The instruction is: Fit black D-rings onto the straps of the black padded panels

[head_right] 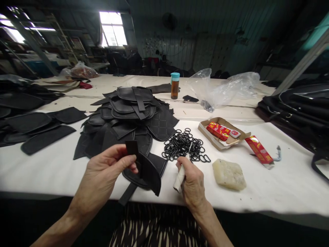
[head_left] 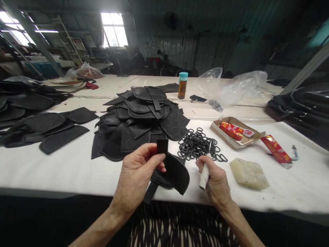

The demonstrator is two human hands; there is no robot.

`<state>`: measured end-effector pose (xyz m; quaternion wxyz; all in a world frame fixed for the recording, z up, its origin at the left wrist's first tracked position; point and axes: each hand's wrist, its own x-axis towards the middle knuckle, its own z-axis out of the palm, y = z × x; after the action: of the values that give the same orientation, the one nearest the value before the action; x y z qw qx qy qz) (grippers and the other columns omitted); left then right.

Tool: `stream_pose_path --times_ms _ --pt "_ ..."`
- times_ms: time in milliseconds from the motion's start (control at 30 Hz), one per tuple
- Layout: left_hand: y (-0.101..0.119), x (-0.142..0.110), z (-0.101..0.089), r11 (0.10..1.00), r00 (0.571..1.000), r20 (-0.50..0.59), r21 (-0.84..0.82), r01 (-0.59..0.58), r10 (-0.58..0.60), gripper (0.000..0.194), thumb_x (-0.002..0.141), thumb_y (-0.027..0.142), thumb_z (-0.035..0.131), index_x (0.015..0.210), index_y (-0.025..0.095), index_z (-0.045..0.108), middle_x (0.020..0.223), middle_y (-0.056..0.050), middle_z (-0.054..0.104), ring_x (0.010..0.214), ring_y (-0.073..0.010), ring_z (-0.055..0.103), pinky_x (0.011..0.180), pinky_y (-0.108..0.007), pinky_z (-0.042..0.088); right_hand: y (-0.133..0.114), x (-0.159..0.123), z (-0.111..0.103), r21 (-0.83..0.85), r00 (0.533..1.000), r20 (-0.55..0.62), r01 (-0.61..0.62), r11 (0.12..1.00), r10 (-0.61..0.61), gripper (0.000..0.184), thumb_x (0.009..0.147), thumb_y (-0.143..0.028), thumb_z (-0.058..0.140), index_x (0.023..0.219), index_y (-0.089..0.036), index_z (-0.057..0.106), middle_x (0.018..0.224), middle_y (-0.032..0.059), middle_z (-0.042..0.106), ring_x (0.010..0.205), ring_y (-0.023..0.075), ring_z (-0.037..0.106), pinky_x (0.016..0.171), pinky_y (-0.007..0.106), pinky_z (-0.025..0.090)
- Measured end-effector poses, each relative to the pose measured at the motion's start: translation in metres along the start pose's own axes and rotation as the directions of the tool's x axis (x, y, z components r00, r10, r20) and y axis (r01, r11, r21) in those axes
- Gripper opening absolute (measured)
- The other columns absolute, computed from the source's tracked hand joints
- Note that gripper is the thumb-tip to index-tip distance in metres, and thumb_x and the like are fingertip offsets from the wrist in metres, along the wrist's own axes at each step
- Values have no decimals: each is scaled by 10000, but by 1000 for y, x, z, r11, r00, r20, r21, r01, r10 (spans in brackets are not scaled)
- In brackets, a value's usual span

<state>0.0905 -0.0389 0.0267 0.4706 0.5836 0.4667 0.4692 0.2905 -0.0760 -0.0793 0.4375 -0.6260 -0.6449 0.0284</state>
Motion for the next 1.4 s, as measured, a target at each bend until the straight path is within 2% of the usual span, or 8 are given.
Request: stream_pose_path --times_ms 200,400,567,733,1000,1133,1233,1400 --pt "-3 -22 11 976 999 37 218 -9 1 69 756 243 622 745 181 650 499 55 540 475 -85 510 476 -173 406 -8 28 14 -140 987 97 137 981 -124 185 841 -123 448 930 -196 593 758 28 599 703 167 541 639 250 388" --pt "-33 5 12 964 964 56 83 253 -258 134 728 295 603 715 162 606 443 58 497 433 -85 467 436 -171 391 -14 48 35 -336 954 236 259 905 -185 135 815 -96 500 809 -186 600 679 36 565 681 191 489 616 274 299" --pt "-73 27 13 951 943 122 55 305 -310 138 704 282 594 693 147 568 425 45 522 350 -77 435 380 -175 343 -19 51 41 -431 947 278 273 860 -162 220 811 -21 445 833 -184 592 706 47 575 658 188 486 602 281 265" --pt "-75 28 13 949 939 139 47 311 -314 126 711 269 582 700 144 565 428 41 536 339 -73 443 376 -169 335 -23 50 38 -433 942 300 273 859 -148 293 754 31 409 842 -188 583 722 49 585 674 187 510 610 270 282" --pt "-76 28 11 945 933 151 18 327 -326 124 709 263 591 731 142 575 427 41 548 339 -76 462 377 -167 344 -6 40 19 -270 984 151 129 954 -91 382 667 17 380 947 -167 564 711 47 607 642 188 551 607 268 369" --pt "-71 27 13 936 919 190 -4 352 -345 144 719 263 587 784 135 585 399 50 531 338 -75 465 380 -159 352 2 33 5 -91 1000 30 4 996 -2 270 722 -46 421 927 -203 499 789 13 637 630 147 601 595 243 445" --pt "-62 23 18 916 881 282 -19 402 -381 136 713 269 588 726 134 572 376 40 526 315 -76 452 361 -163 355 0 26 1 58 999 -18 -41 997 42 152 818 -123 442 936 -218 447 852 13 630 662 133 642 593 235 502" --pt "-56 19 27 861 794 409 -38 506 -449 154 652 265 623 698 142 543 348 45 505 299 -96 463 332 -178 370 -12 19 6 205 999 -50 2 979 8 77 891 -193 458 961 -224 454 881 17 608 672 121 660 594 224 536"
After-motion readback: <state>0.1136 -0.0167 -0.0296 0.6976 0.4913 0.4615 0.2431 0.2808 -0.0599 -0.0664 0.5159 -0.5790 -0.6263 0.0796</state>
